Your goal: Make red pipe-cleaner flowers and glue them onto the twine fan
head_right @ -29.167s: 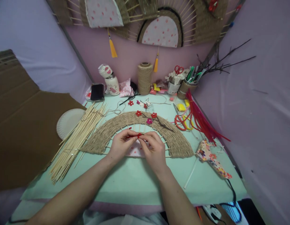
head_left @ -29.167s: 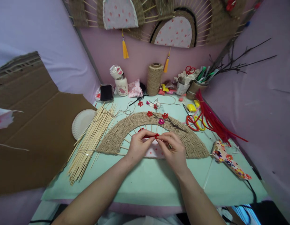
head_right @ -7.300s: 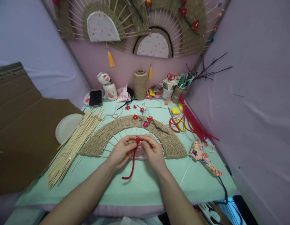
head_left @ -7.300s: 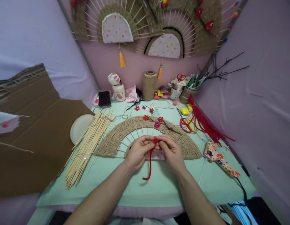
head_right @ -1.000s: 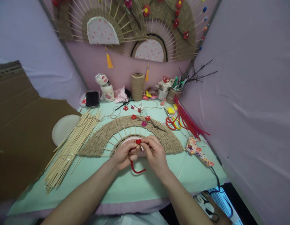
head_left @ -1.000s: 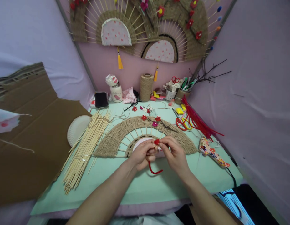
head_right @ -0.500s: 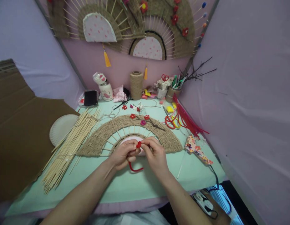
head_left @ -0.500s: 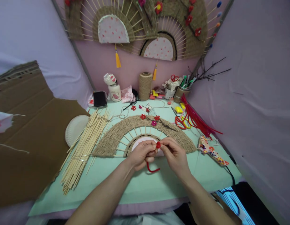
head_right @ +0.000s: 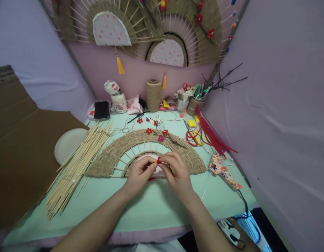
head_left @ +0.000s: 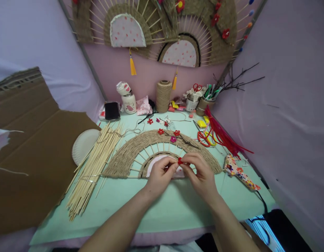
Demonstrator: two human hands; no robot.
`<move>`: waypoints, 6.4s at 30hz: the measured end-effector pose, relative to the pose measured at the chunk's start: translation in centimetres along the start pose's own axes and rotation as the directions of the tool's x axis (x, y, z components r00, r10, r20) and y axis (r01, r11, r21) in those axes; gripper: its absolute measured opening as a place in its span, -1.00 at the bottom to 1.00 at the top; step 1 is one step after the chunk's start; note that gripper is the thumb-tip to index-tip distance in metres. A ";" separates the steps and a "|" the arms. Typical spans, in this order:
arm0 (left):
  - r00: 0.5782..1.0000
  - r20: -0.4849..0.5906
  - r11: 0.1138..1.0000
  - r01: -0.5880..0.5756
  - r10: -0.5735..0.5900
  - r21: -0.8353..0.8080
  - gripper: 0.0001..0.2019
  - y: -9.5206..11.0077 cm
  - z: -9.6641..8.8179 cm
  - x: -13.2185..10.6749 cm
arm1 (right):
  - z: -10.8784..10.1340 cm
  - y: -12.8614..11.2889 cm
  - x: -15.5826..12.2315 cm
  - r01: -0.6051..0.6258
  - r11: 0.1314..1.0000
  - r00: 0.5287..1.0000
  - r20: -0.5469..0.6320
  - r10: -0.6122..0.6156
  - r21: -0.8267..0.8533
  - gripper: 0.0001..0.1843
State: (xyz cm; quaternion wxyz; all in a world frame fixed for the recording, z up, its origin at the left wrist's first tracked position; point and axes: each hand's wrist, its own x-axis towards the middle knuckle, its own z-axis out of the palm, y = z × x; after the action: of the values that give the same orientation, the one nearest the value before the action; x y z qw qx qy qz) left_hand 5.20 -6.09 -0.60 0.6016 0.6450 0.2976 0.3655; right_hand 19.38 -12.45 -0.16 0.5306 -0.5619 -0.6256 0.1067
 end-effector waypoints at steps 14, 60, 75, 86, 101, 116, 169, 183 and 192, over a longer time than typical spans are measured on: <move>0.978 -0.087 0.969 0.171 -0.189 -0.175 -0.89 -1.2 0.1 0.5 | 1.6 0.9 -0.9 -0.243 0.949 0.965 -0.049 0.258 0.203 -0.99; 0.944 0.031 0.826 -0.302 0.328 0.476 -0.83 -2.0 -0.2 0.2 | 1.0 0.5 0.2 -0.665 0.641 0.737 0.203 0.644 0.384 -0.72; 0.857 0.342 0.686 0.514 -0.385 -0.515 -0.74 -0.8 -0.6 0.8 | -0.6 0.8 1.2 -0.454 0.824 0.867 0.382 0.321 0.338 -0.70; 0.804 0.347 0.491 0.576 -0.483 -0.653 -0.78 -1.0 0.0 0.9 | -0.4 0.5 1.1 -0.237 0.962 0.946 0.257 0.198 0.132 -0.88; 0.925 0.137 0.740 0.367 -0.355 -0.564 -0.73 -1.1 0.0 0.7 | -0.2 0.5 1.0 -0.343 0.911 0.926 0.246 0.287 0.229 -0.73; 0.860 0.325 0.579 0.506 -0.393 -0.639 -0.69 -1.5 0.0 0.7 | -0.2 0.2 1.3 -0.299 0.918 0.939 0.254 0.233 0.262 -0.76; 0.836 0.240 0.365 0.449 -0.493 -0.816 -0.91 -0.9 -1.2 1.3 | -8.8 6.2 9.0 -0.531 0.846 0.847 -0.036 0.530 -0.041 -0.60; 0.834 0.220 0.324 0.420 -0.505 -0.848 -0.80 -1.1 -1.9 1.6 | -14.9 11.0 19.9 -0.418 0.752 0.908 -0.219 0.356 -0.510 -0.75; 0.796 0.233 0.266 0.438 -0.558 -0.859 -0.67 -3.1 -2.0 2.0 | -12.4 14.9 23.5 -0.327 0.648 0.935 -0.134 0.330 -0.688 -0.83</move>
State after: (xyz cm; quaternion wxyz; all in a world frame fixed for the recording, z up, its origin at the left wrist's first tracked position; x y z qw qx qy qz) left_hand 4.77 -3.02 -3.46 0.9091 0.0854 0.2839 0.2927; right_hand 42.49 6.15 6.90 0.2487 -0.8238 -0.5075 -0.0431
